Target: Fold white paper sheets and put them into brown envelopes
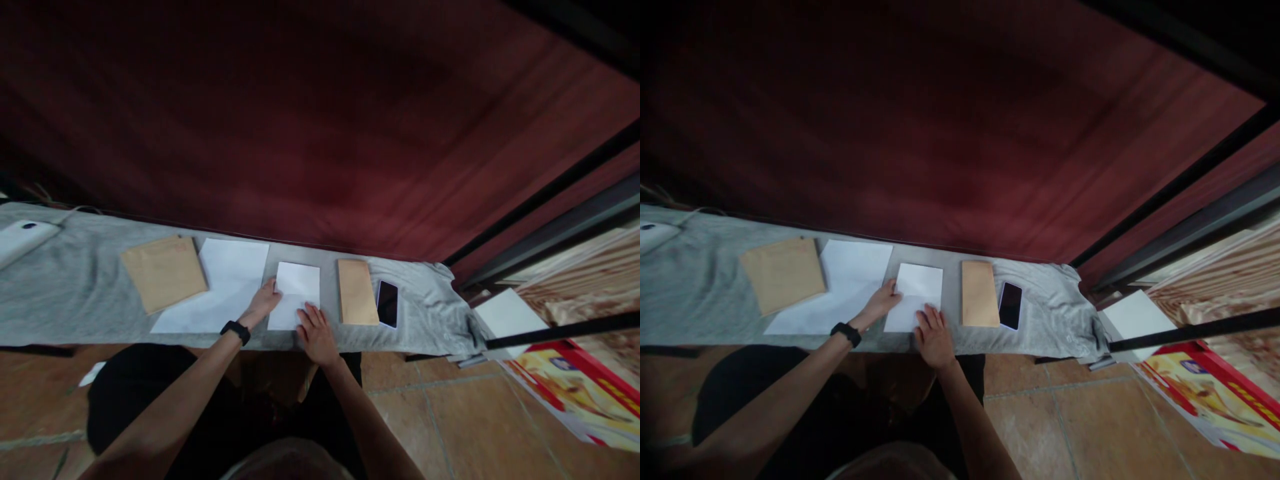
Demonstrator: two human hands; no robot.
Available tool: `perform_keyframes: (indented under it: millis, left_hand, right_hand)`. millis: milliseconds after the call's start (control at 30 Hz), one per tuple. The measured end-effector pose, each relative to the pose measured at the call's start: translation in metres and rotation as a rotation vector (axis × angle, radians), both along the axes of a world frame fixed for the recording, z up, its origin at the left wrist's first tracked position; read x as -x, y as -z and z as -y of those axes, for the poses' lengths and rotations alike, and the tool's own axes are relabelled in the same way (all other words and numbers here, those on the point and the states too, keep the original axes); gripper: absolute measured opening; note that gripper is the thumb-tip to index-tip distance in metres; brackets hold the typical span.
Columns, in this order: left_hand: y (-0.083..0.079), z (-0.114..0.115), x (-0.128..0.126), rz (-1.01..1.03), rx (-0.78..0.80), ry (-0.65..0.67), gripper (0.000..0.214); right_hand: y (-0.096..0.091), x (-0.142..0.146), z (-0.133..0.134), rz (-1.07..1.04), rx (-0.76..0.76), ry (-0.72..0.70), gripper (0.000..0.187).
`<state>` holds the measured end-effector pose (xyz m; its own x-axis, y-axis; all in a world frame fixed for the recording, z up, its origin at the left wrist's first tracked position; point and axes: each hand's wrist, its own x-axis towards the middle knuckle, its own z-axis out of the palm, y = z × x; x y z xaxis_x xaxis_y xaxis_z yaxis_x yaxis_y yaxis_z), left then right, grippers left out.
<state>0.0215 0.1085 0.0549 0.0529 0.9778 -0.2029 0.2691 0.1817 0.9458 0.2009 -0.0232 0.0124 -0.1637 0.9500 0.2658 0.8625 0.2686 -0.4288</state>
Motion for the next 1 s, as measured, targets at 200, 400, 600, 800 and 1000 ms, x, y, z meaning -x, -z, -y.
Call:
perform_keyframes:
  millis: [200, 400, 600, 800, 1000]
  left_hand:
    - [0.010, 0.022, -0.016, -0.637, -0.382, 0.148, 0.052]
    - [0.035, 0.042, -0.054, -0.782, -0.633, 0.607, 0.051]
    - [0.053, 0.029, -0.047, -0.840, -0.643, 0.585, 0.055]
    - [0.056, 0.018, -0.018, -0.888, -0.658, 0.480, 0.060]
    - [0.056, 0.035, -0.010, -0.921, -0.683, 0.476, 0.057]
  right_hand:
    - [0.010, 0.004, 0.003, 0.049, -0.005, 0.005, 0.047]
    - [0.015, 0.004, 0.002, 0.082, 0.023, 0.017, 0.045]
    - [0.015, 0.004, 0.001, 0.067, 0.029, 0.004, 0.045]
    - [0.012, 0.002, 0.003, 0.051, 0.020, -0.003, 0.050]
    - [0.011, 0.002, 0.005, 0.057, 0.021, -0.008, 0.050]
